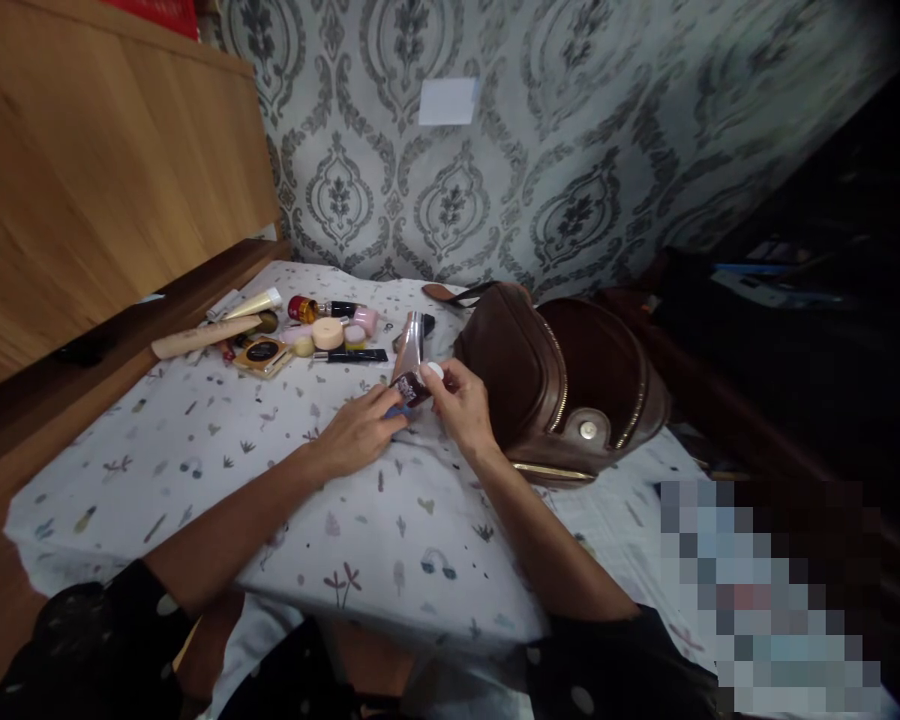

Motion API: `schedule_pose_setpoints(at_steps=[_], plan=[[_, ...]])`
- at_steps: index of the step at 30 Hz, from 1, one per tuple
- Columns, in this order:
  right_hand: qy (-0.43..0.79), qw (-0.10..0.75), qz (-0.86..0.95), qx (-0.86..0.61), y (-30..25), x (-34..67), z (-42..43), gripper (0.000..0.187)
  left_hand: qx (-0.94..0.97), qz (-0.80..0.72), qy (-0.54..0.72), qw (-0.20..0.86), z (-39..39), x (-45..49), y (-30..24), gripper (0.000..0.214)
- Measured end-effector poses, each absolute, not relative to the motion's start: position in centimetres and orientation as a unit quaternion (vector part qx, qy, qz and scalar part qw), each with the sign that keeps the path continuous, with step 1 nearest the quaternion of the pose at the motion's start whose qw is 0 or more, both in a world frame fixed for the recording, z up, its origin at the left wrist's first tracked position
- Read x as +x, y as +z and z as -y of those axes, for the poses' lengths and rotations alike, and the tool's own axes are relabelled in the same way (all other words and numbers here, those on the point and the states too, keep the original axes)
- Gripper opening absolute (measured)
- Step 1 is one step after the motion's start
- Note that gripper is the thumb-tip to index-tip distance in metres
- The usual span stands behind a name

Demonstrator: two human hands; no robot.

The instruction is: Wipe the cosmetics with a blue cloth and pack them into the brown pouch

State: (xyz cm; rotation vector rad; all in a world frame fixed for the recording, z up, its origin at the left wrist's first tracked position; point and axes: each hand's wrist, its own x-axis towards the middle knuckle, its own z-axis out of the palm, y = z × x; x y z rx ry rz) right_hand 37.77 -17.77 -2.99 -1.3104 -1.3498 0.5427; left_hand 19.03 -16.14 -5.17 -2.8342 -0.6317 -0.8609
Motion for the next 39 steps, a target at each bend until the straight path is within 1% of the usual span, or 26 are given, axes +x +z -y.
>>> schedule_pose_setpoints(at_steps=[5, 7, 9, 11, 15, 17, 22, 25, 29, 33, 36, 39], plan=[[0.221, 0.554, 0.574, -0.561, -3.1, 37.8, 17.7, 0.044, -0.915, 0.202, -0.343, 0.069, 16.5, 19.5, -5.0, 0.031], [0.214, 0.557, 0.578, -0.556, -3.0, 37.8, 17.7, 0.042, -0.918, 0.203, -0.331, 0.081, 16.7, 19.9, -5.1, 0.031], [0.216, 0.557, 0.579, -0.556, -3.0, 37.8, 17.8, 0.041, -0.931, 0.204, -0.295, 0.076, 16.5, 20.0, -5.2, 0.027], [0.220, 0.552, 0.578, -0.558, -3.1, 37.8, 18.0, 0.041, -0.932, 0.217, -0.287, 0.045, 16.1, 19.6, -5.3, 0.023], [0.210, 0.529, 0.610, -0.552, -2.9, 37.8, 18.5, 0.041, -0.871, 0.285, -0.397, -0.056, 15.1, 18.6, -5.1, 0.026], [0.198, 0.505, 0.650, -0.533, -2.7, 37.9, 18.7, 0.042, -0.843, 0.311, -0.428, -0.094, 14.5, 18.2, -5.1, 0.030], [0.177, 0.440, 0.746, -0.467, -1.6, 38.7, 18.9, 0.040, -0.831, 0.353, -0.407, -0.141, 12.9, 17.6, -5.8, 0.041], [0.181, 0.413, 0.776, -0.441, -1.2, 39.0, 19.0, 0.036, -0.845, 0.333, -0.386, -0.164, 12.3, 17.3, -5.9, 0.047], [0.182, 0.423, 0.764, -0.452, -1.5, 38.7, 19.0, 0.036, -0.871, 0.298, -0.352, -0.168, 12.6, 17.1, -5.1, 0.042], [0.196, 0.468, 0.716, -0.480, -2.0, 38.2, 18.9, 0.033, -0.874, 0.301, -0.343, -0.168, 13.4, 17.0, -4.4, 0.039], [0.218, 0.491, 0.687, -0.489, -2.2, 38.0, 18.9, 0.030, -0.867, 0.301, -0.347, -0.191, 13.8, 17.1, -4.3, 0.041], [0.235, 0.487, 0.697, -0.471, -2.3, 38.1, 18.9, 0.031, -0.851, 0.299, -0.366, -0.230, 14.2, 17.2, -4.3, 0.040]])
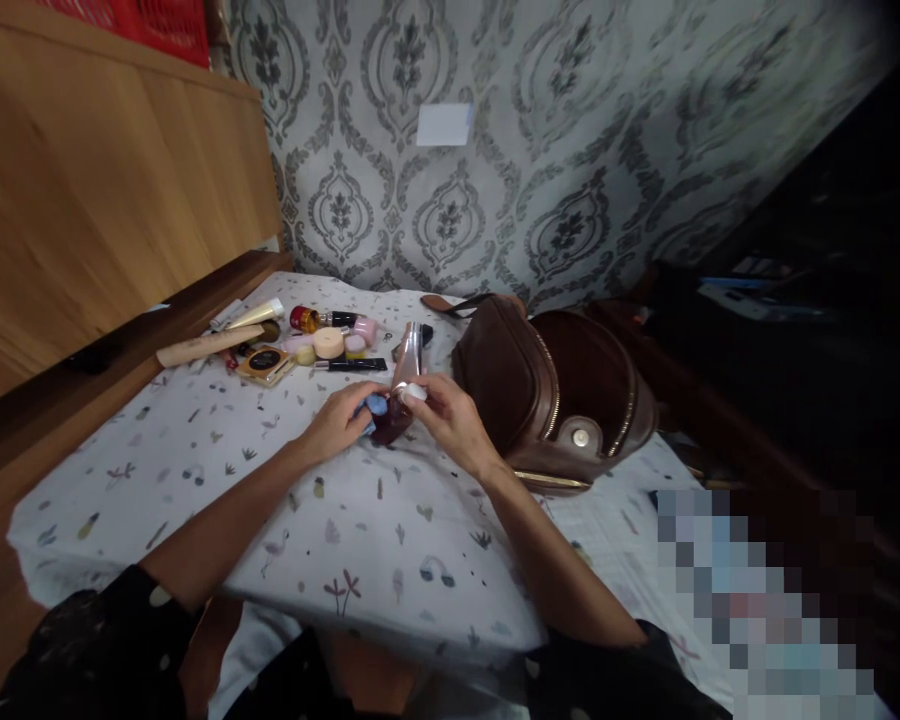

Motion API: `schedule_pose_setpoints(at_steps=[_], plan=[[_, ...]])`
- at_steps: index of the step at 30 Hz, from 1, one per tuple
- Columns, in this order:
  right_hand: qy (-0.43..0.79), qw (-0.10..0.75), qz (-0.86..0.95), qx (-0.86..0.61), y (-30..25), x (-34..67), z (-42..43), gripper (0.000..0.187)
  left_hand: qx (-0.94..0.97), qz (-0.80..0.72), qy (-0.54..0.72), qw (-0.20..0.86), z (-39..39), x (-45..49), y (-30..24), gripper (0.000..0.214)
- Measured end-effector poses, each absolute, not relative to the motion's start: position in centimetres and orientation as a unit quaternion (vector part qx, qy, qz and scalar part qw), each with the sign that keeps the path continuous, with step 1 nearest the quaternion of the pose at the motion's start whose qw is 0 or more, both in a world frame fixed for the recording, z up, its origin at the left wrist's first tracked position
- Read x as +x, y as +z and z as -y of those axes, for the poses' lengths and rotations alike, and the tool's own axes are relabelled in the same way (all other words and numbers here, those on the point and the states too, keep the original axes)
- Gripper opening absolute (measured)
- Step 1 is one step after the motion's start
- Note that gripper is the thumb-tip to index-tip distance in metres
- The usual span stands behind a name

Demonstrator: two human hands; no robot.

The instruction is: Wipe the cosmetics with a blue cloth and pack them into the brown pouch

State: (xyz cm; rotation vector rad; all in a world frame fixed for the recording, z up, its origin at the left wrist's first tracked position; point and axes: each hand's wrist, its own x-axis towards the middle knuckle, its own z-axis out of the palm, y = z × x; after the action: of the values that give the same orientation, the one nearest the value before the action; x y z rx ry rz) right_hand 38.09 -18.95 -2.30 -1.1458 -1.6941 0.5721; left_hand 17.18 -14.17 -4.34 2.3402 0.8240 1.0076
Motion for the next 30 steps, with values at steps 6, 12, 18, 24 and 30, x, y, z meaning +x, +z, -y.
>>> schedule_pose_setpoints(at_steps=[6, 12, 18, 24, 30], plan=[[0.236, 0.484, 0.709, -0.456, -2.6, 38.4, 19.0, 0.038, 0.807, -0.339, 0.422, 0.237, 15.3, 17.4, -4.0, 0.023], [0.232, 0.485, 0.692, -0.482, -3.0, 38.1, 18.8, 0.040, 0.799, -0.384, 0.344, 0.310, 15.4, 17.1, -3.0, 0.019], [0.203, 0.469, 0.703, -0.495, -2.2, 37.6, 19.4, 0.029, 0.750, -0.387, 0.343, 0.412, 14.9, 16.8, -3.2, 0.017], [0.174, 0.466, 0.728, -0.472, -0.5, 37.4, 21.3, 0.023, 0.701, -0.398, 0.374, 0.459, 14.5, 17.2, -3.5, 0.023], [0.142, 0.503, 0.729, -0.442, -0.1, 38.2, 22.8, 0.021, 0.554, -0.390, 0.380, 0.630, 15.3, 18.2, -3.8, 0.036]])
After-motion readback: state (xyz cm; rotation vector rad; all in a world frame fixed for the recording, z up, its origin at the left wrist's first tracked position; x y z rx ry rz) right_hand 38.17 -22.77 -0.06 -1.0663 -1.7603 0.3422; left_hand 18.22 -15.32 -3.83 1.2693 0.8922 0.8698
